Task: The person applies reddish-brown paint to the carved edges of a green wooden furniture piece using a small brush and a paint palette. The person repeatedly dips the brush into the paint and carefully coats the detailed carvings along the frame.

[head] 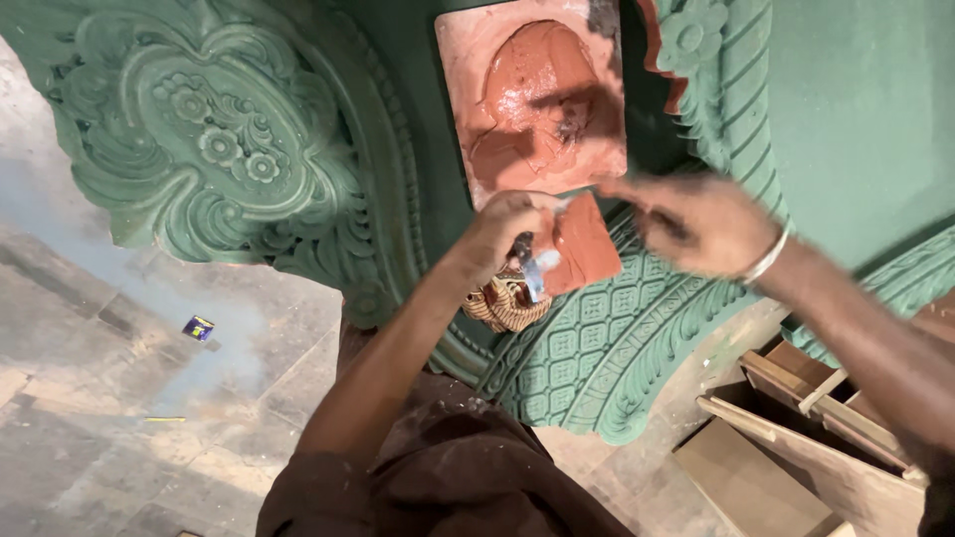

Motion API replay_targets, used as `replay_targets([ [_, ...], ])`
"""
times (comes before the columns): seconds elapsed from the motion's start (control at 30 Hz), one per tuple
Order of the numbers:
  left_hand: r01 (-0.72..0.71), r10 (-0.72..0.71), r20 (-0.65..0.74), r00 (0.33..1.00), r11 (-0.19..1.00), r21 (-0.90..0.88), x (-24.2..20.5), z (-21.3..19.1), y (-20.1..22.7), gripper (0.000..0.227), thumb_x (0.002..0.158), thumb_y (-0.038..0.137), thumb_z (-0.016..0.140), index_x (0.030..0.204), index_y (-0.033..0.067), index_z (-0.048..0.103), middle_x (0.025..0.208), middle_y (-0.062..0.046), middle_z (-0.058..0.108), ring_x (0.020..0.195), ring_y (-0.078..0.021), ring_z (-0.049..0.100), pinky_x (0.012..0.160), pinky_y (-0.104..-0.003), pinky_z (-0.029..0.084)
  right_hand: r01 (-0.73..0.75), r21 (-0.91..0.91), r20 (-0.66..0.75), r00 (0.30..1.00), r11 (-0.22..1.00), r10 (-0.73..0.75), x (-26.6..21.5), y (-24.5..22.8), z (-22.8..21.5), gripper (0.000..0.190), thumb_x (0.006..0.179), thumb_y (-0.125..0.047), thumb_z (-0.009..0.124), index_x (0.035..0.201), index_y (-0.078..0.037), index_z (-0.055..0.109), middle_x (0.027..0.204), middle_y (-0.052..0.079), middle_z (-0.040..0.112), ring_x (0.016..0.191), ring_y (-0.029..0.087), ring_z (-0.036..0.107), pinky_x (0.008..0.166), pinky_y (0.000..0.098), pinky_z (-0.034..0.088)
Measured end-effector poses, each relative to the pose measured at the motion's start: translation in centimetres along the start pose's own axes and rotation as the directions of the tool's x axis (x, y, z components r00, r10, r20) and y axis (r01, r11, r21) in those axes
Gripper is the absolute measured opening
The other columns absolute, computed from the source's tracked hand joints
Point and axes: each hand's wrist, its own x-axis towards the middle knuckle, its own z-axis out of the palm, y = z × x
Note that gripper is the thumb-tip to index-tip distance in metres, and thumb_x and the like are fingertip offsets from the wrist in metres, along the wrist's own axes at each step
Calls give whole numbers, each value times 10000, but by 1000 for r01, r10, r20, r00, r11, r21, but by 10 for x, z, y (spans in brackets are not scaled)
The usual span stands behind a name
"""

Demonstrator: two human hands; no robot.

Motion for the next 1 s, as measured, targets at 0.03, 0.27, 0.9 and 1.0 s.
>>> replay_targets([
  [0.03,10,-3,115,993,998,-63,0,1,1,247,899,111,574,1081,-2,696,694,12,595,512,-62,494,434,-234,419,107,146,-76,992,984,-97,-9,-14,8,731,898,-111,632,1572,-250,387,1121,48,759,442,119,585,444,283,515],
  [0.27,-57,120,290,949,975,-216,-3,-28,28,232,893,48,581,1076,-53,684,808,-7,607,615,-68,505,514,-268,492,129,-307,-9,990,943,-138,-23,-14,16,744,977,-68,576,1628,-285,288,875,47,679,632,170,631,528,294,556],
  [0.9,-18,18,154,988,1000,-2,-5,-9,5,329,884,147,618,1146,-23,721,799,5,678,588,-48,563,512,-216,454,-306,-327,-35,949,894,312,-42,-18,-23,605,1005,-128,494,1580,-295,409,1040,82,665,816,211,672,732,336,593],
  [1.0,-902,599,681,421,199,383,-13,7,10,242,955,176,750,1033,23,579,1166,-155,668,970,-168,646,814,-262,554,287,566,-304,944,773,-127,-66,-54,24,707,922,-13,637,1570,-155,393,1158,148,688,1050,189,660,928,321,538],
])
